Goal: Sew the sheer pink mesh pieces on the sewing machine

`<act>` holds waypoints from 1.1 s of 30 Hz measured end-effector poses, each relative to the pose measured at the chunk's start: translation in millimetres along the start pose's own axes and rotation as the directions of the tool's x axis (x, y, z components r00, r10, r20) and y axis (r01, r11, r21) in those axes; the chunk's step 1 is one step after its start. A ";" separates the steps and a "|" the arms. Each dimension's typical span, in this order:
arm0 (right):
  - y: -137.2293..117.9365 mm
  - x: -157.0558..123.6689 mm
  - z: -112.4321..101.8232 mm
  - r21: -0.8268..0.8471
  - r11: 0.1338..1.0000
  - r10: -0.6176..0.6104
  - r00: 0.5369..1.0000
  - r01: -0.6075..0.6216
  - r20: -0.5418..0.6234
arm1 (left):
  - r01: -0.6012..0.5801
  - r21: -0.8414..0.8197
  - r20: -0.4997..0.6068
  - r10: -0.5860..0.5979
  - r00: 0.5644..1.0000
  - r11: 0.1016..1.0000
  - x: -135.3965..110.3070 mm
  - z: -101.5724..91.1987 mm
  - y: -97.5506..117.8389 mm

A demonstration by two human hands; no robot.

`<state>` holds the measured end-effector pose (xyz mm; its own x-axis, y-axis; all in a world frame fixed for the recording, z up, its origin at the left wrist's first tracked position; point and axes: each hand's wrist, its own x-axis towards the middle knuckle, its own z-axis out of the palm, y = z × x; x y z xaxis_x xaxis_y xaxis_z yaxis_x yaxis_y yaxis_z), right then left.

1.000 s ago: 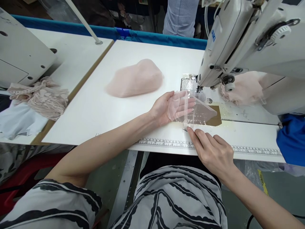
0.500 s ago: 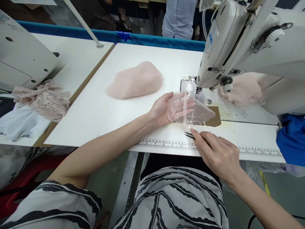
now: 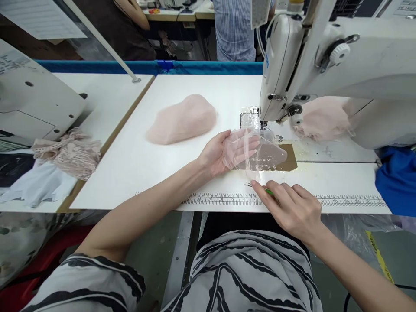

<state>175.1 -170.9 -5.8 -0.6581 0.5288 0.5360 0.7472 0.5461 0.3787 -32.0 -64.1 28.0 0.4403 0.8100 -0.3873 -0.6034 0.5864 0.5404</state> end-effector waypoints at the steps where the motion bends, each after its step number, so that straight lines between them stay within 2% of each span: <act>1: -0.7 2.7 -1.0 0.004 1.000 -0.004 1.000 0.004 -0.009 | 0.000 0.000 -0.001 0.000 1.000 1.000 -0.2 0.0 0.0; 7: -2.9 12.4 -4.9 0.026 0.999 -0.026 0.998 0.027 -0.062 | -0.003 0.002 0.000 0.003 1.000 1.000 -1.6 1.7 0.7; 13: -0.6 0.7 -4.6 0.064 0.997 0.041 0.999 -0.043 0.036 | -0.004 -0.009 0.004 0.005 1.000 1.000 -0.7 0.8 0.5; 20: 1.7 2.0 -4.4 0.141 0.983 0.113 0.993 -0.118 0.043 | -0.002 -0.005 -0.003 0.002 1.000 1.000 -1.1 1.3 0.3; 25: -2.4 4.3 -5.7 0.078 0.996 0.051 0.999 -0.051 0.003 | -0.012 -0.014 -0.011 0.012 1.000 1.000 -1.2 1.8 1.5; 27: -4.7 2.3 -7.3 0.080 0.994 0.072 0.997 -0.072 0.002 | -0.015 -0.022 -0.008 0.015 1.000 1.000 -1.3 1.7 1.9; 30: -7.3 -1.5 -11.8 0.235 0.955 0.157 0.982 -0.178 0.104 | -0.015 -0.030 -0.007 0.015 1.000 0.999 -1.6 1.7 2.1; 33: -7.7 -1.9 -18.3 0.450 0.837 0.206 0.941 -0.312 0.269 | -0.016 -0.018 -0.014 0.016 1.000 1.000 -1.9 1.9 1.8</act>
<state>172.3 -188.0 4.0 -0.4898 0.7850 0.3792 0.7892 0.5841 -0.1896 -32.7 -64.5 31.1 0.4213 0.8193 -0.3890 -0.6224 0.5731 0.5330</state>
